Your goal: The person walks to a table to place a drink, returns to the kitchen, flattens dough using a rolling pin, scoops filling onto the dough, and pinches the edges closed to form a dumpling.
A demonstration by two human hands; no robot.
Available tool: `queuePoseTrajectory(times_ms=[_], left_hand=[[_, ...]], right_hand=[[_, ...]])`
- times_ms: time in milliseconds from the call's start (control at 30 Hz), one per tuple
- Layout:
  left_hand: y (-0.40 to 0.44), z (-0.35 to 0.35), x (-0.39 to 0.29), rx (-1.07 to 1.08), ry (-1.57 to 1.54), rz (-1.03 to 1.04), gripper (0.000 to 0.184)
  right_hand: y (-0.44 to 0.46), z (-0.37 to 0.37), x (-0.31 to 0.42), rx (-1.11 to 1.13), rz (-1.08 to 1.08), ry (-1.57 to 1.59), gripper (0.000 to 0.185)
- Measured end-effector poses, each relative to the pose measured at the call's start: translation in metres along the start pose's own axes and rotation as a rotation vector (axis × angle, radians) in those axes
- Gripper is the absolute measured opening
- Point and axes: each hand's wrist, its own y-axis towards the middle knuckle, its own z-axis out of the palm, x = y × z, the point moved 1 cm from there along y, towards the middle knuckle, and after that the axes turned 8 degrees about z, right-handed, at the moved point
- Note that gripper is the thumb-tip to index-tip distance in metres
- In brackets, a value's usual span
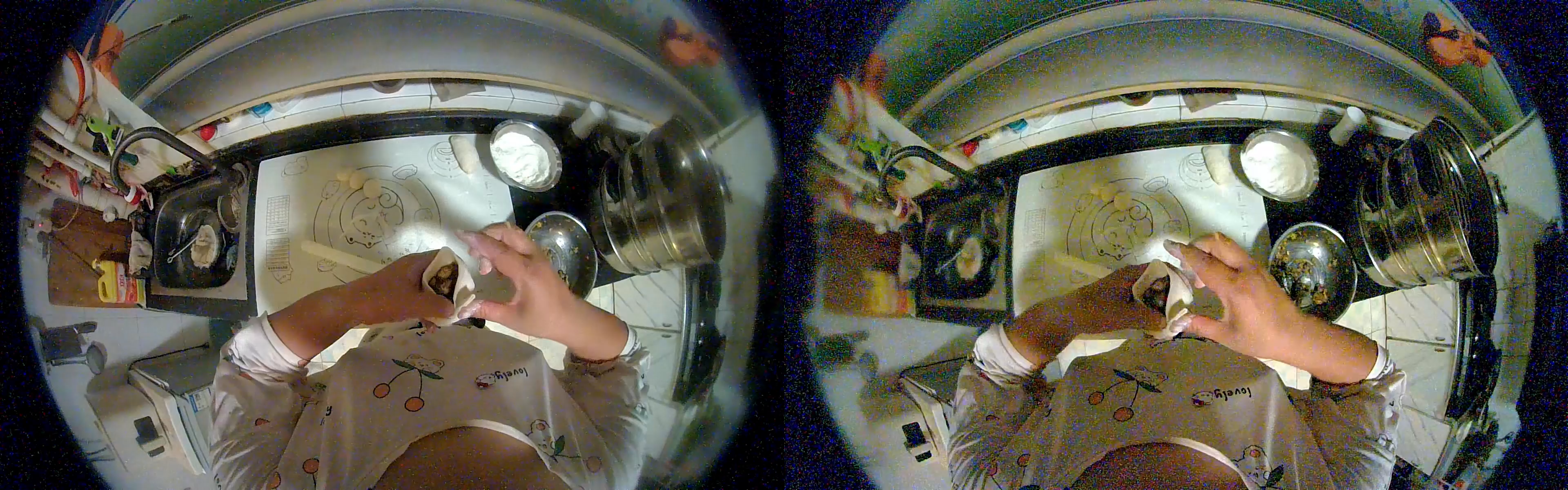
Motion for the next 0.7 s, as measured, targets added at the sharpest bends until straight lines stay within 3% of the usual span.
queuePoseTrajectory(times_ms=[67,133,267,433,633,700], left_hand=[[-0.001,0.001,-0.002,0.017,0.045,0.013,0.046],[-0.001,0.0,0.003,0.043,0.053,0.134,0.042],[-0.001,-0.003,0.008,0.028,0.039,0.153,0.042],[0.001,-0.005,0.012,0.012,0.119,0.158,0.04],[0.006,-0.007,0.013,-0.007,0.267,0.306,0.042],[0.005,-0.005,0.01,-0.003,0.201,0.247,0.041]], right_hand=[[0.006,-0.002,-0.002,0.007,-0.099,-0.067,0.057],[0.006,-0.003,-0.003,0.073,-0.112,-0.049,0.052],[0.004,-0.004,-0.004,0.122,-0.172,-0.046,0.04],[-0.001,0.0,-0.012,0.072,-0.226,-0.001,0.029],[-0.003,-0.003,-0.008,0.058,-0.241,0.017,0.02],[-0.005,-0.002,-0.009,0.026,-0.238,0.024,0.017]])
